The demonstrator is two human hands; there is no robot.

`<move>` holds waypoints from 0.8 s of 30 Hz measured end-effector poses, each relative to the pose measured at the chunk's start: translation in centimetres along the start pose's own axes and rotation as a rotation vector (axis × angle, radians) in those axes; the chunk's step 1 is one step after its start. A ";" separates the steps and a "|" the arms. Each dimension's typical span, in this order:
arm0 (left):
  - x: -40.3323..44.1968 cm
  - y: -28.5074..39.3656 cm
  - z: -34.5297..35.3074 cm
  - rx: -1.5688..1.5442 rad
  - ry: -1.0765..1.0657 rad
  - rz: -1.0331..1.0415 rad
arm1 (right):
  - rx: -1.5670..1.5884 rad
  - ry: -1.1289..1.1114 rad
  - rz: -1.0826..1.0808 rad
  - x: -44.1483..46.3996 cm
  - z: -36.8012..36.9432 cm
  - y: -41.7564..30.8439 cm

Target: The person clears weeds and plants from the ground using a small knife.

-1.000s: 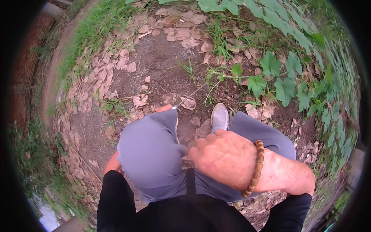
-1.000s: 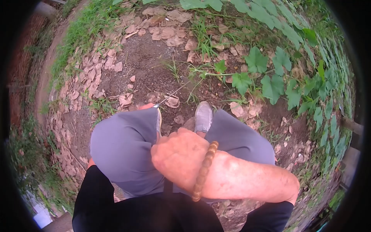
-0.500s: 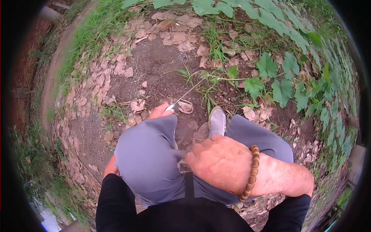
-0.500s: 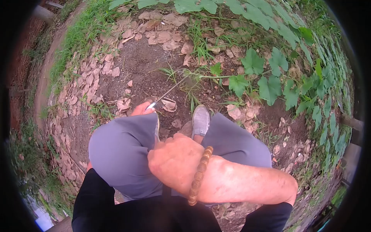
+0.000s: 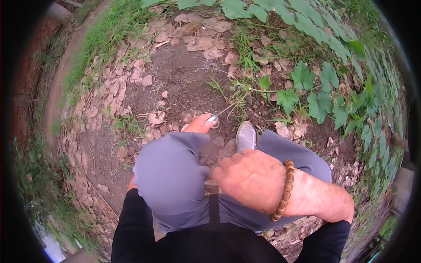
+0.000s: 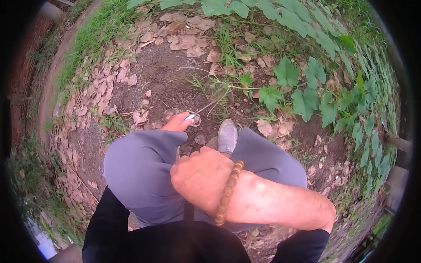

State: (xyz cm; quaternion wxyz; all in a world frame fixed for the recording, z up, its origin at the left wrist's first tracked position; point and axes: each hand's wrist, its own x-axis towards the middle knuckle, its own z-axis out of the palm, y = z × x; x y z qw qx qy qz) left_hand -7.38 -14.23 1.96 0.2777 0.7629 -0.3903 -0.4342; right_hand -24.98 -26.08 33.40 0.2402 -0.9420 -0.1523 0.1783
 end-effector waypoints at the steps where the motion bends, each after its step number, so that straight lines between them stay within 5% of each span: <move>1: 0.6 0.4 0.1 -0.019 -0.008 -0.003 | -0.004 -0.004 -0.004 0.0 -0.1 0.0; 8: -2.5 -2.1 -3.7 0.018 0.133 -0.016 | -0.008 0.066 -0.037 -0.2 -0.1 0.1; 11: -6.8 -1.6 -6.9 -0.205 0.134 0.035 | -0.024 0.049 -0.030 -0.2 -0.4 -0.2; 14: -8.8 -4.0 -9.0 0.052 0.108 -0.111 | -0.021 0.044 -0.072 0.0 -0.6 -0.4; 21: -7.5 -4.1 -6.6 0.020 0.054 -0.088 | -0.034 0.000 -0.045 0.3 -0.9 -0.6; 24: -5.2 -1.6 -3.6 0.120 0.187 0.098 | -0.002 0.041 -0.025 0.2 -0.6 -0.3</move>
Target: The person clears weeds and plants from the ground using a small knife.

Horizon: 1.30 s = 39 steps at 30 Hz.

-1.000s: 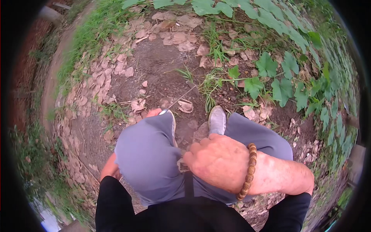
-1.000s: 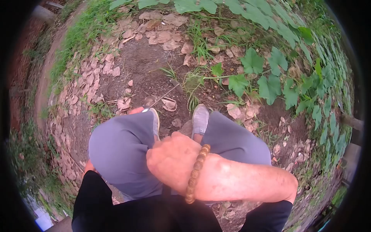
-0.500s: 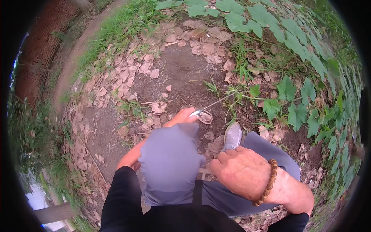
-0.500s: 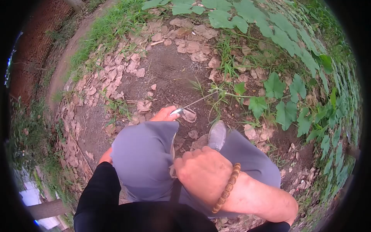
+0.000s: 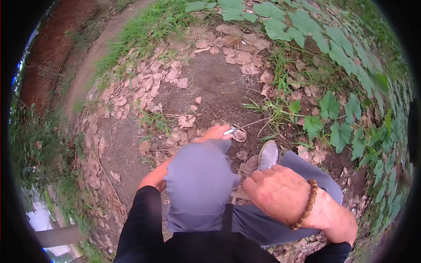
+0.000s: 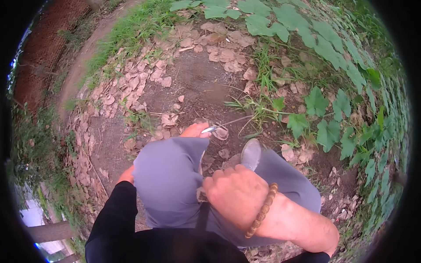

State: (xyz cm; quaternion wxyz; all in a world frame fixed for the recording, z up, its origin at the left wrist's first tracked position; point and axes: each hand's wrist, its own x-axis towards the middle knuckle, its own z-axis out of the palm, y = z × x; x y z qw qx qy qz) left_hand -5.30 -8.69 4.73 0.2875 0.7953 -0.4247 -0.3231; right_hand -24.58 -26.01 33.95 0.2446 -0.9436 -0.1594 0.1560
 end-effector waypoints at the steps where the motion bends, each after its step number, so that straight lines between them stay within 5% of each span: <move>1: 1.2 0.7 0.6 -0.006 0.015 -0.008 | 0.002 -0.001 -0.005 0.1 -0.2 0.0; 14: 0.9 1.2 -1.2 -0.215 -0.060 -0.164 | 0.017 0.009 -0.031 -0.3 1.5 0.1; 16: 0.7 0.3 0.4 -0.165 0.118 -0.115 | 0.032 0.018 -0.015 0.3 2.4 0.0; 19: 3.9 -2.6 3.5 -0.334 -0.060 -0.153 | 0.058 0.036 -0.033 1.0 1.8 -0.2; 22: 6.7 -2.0 5.1 -0.216 -0.071 0.021 | 0.052 -0.073 0.047 2.0 0.7 -0.8; 27: 6.3 -0.9 2.5 -0.423 -0.246 -0.365 | -0.277 0.005 0.322 3.6 1.4 -2.6; 32: 3.4 1.0 -1.4 -0.546 -0.214 -0.366 | -0.455 0.145 0.464 6.2 3.2 -2.2; 34: 3.0 1.7 -2.6 -0.743 -0.236 -0.457 | 0.012 -0.011 0.132 4.3 -0.8 0.2; 35: 3.1 2.0 -3.2 -0.860 -0.245 -0.517 | 0.016 -0.003 0.148 3.9 -1.5 1.2; 39: 3.6 2.8 -4.8 -1.146 -0.257 -0.678 | 0.148 0.422 -0.051 5.3 -3.3 6.0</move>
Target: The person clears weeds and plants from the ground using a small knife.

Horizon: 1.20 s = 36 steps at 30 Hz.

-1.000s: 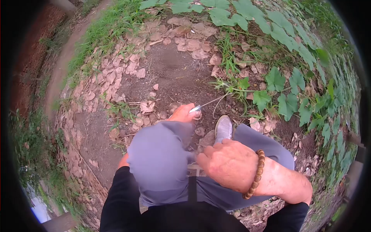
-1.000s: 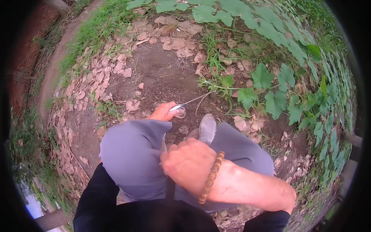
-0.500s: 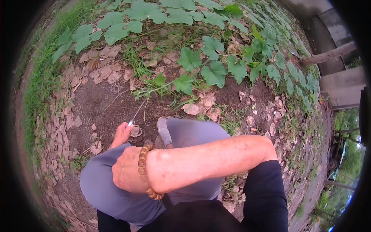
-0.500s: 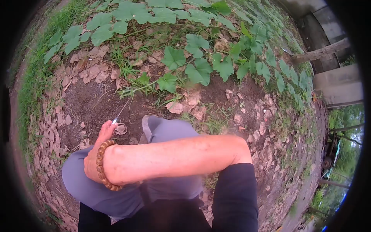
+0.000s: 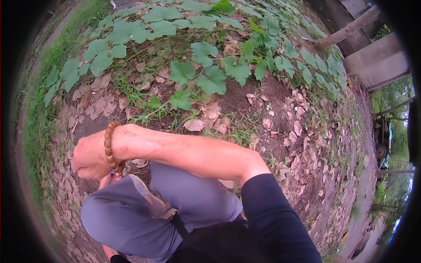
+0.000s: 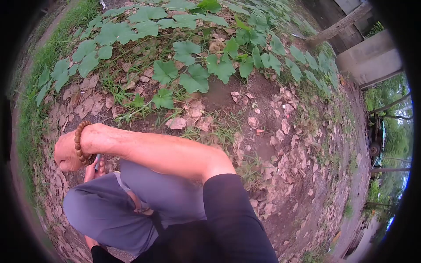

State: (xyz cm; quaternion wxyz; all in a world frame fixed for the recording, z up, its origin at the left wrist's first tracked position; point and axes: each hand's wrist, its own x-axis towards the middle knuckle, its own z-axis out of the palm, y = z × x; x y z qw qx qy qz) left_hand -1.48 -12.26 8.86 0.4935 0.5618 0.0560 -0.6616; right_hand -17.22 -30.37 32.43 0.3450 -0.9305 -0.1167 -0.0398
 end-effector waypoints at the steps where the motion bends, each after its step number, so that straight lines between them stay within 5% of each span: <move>1: 0.6 0.3 -1.1 0.053 -0.051 0.024 | 0.125 0.085 -0.031 -0.2 0.4 2.1; 5: 1.4 0.3 0.7 0.117 -0.091 0.108 | 0.862 0.146 0.420 -2.9 5.7 10.4; 9: 2.6 -1.2 0.5 0.140 -0.108 0.113 | 1.117 0.094 0.806 -5.7 16.8 17.0; 17: 2.1 -2.7 2.7 0.290 -0.296 0.085 | 1.082 0.021 0.770 -6.1 24.3 18.0; 25: 0.4 -1.5 2.0 0.813 -0.351 0.132 | 1.168 -0.003 0.710 -7.2 26.0 19.7; 29: -5.1 3.2 0.7 0.701 0.002 0.359 | 1.265 0.037 0.872 -7.7 20.7 16.1; 36: -21.0 10.6 4.5 0.841 0.252 0.792 | 1.173 0.190 0.908 -7.2 18.3 17.1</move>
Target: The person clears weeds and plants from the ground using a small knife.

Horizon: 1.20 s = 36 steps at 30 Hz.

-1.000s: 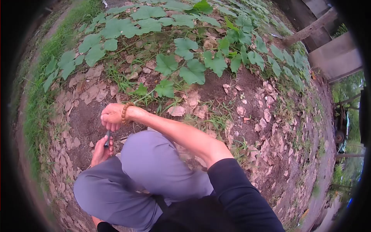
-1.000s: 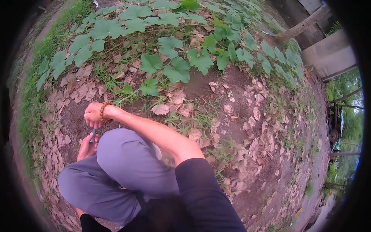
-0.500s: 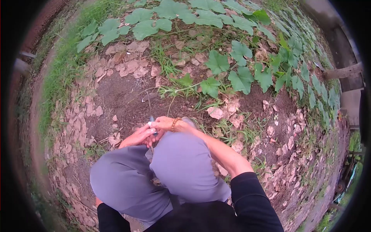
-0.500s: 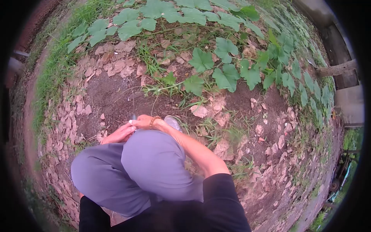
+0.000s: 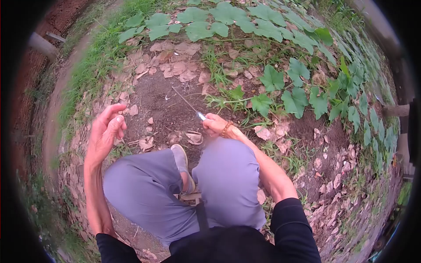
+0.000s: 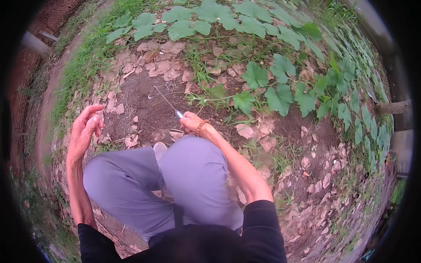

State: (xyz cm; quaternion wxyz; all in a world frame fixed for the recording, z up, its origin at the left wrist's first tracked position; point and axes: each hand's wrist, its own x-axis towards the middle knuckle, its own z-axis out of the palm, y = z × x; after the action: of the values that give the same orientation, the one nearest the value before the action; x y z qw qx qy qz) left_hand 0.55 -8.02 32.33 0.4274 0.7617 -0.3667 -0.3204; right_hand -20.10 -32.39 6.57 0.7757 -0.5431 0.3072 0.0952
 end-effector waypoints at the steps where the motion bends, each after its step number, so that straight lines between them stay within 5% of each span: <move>1: -1.8 3.0 0.6 0.085 0.060 0.051 | 0.096 0.035 0.001 -0.3 0.1 -0.7; 3: -4.9 6.8 2.0 0.167 0.138 0.100 | 0.058 0.061 0.001 -0.6 -0.5 -1.3; 8: -6.3 6.6 5.9 0.504 -0.044 0.620 | -0.015 0.328 -0.052 0.2 -4.8 0.8; 11: -6.3 5.5 7.1 0.890 0.030 0.534 | -0.086 0.395 -0.072 0.6 -7.2 2.1; 15: -6.5 5.6 7.8 0.608 0.029 0.599 | -0.044 0.384 0.068 1.0 -8.3 1.9; 19: -6.6 5.2 7.3 0.674 -0.006 0.582 | -0.250 0.412 0.009 2.3 -11.0 5.9; 26: -7.3 5.0 6.7 0.695 -0.084 0.553 | 0.075 0.370 0.231 -3.9 -10.6 2.2; 36: -7.4 4.9 7.1 0.654 -0.121 0.565 | 0.098 0.420 0.015 2.9 -8.1 -1.5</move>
State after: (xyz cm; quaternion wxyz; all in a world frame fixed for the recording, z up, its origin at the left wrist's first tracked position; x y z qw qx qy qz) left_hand -10.40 -6.58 34.94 0.2123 0.7066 -0.6674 -0.1016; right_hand -20.13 -40.85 4.32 0.7194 -0.5103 0.4703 -0.0293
